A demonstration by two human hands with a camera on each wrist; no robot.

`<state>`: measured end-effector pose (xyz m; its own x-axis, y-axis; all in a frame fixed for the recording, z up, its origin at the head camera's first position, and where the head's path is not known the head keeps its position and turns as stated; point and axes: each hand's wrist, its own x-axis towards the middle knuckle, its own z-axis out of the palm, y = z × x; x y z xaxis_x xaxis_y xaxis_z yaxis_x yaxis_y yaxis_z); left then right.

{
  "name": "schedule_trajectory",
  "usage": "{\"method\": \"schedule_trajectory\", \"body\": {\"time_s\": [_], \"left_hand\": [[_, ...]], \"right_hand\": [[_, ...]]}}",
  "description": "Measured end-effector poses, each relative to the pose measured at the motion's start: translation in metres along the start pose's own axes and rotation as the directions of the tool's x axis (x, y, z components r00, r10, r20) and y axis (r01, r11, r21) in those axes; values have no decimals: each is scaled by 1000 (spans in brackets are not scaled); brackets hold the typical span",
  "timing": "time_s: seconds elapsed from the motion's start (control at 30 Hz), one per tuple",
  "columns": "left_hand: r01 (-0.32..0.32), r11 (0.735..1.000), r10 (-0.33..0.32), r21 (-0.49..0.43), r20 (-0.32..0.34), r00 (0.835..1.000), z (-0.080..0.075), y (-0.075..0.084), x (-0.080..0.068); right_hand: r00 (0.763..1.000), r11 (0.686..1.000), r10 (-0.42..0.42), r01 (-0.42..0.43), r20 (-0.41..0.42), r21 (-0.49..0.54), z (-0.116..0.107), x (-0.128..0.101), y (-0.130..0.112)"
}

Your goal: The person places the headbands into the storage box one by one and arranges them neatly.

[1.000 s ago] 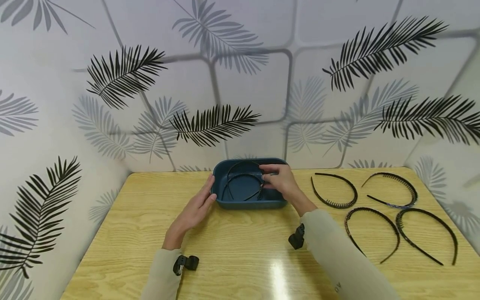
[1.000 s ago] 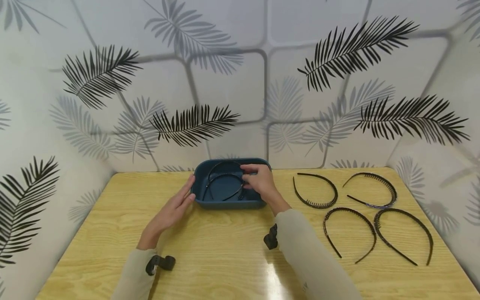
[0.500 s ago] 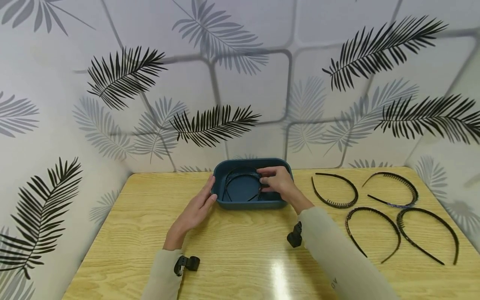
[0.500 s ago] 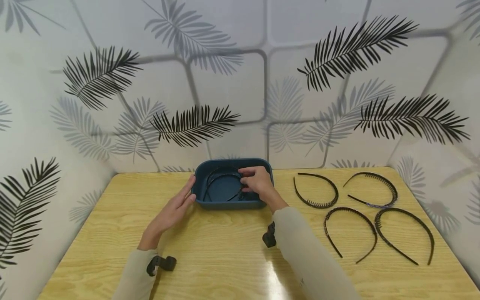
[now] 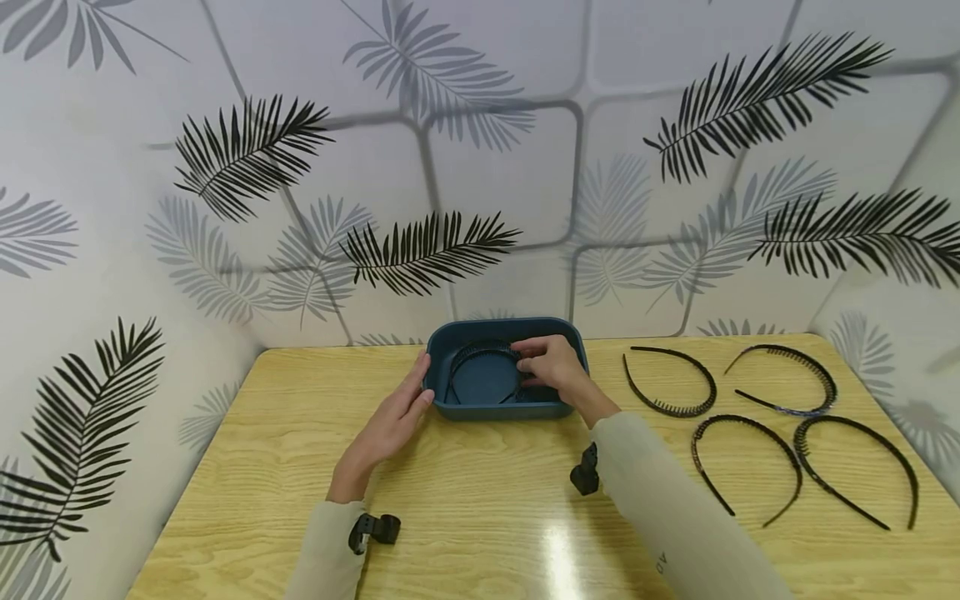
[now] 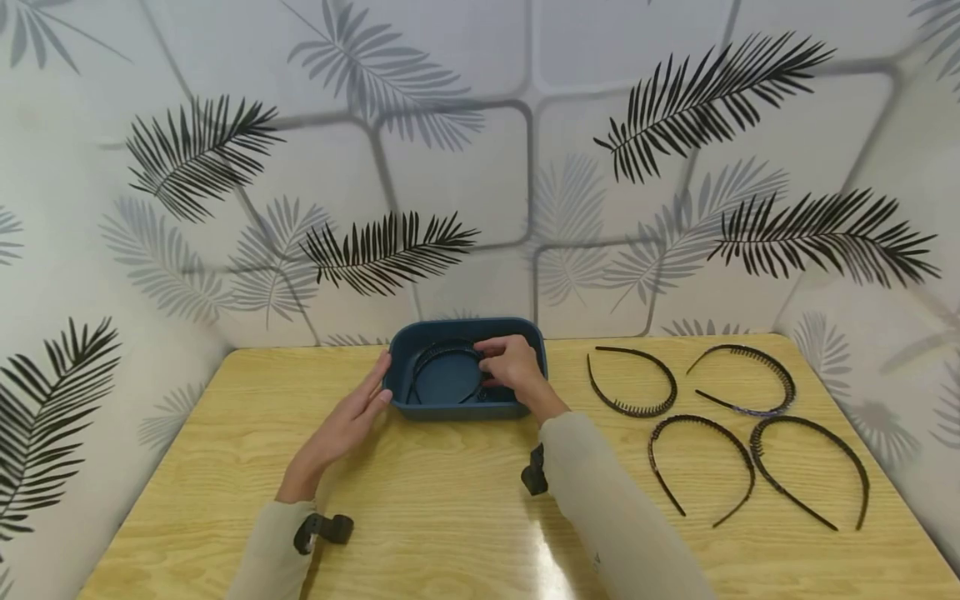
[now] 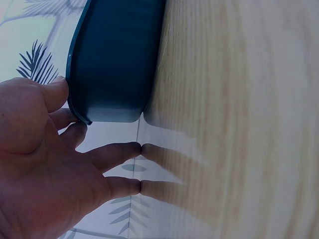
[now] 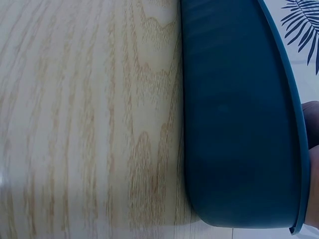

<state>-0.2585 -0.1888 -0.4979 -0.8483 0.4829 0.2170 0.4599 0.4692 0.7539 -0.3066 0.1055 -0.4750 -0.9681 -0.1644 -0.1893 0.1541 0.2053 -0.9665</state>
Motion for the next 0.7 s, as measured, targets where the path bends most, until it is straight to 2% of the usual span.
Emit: {"method": "schedule_trajectory", "body": {"time_s": [0.47,0.7], "left_hand": [[7,1000,-7,-12,0,1000,-1,0,1],[6,1000,-6,-18,2,1000,0,2,0]], "right_hand": [[998,995,-21,15,-67,-98,3,0,0],[997,993,4,-13,-82,-119,5,1,1]]}}
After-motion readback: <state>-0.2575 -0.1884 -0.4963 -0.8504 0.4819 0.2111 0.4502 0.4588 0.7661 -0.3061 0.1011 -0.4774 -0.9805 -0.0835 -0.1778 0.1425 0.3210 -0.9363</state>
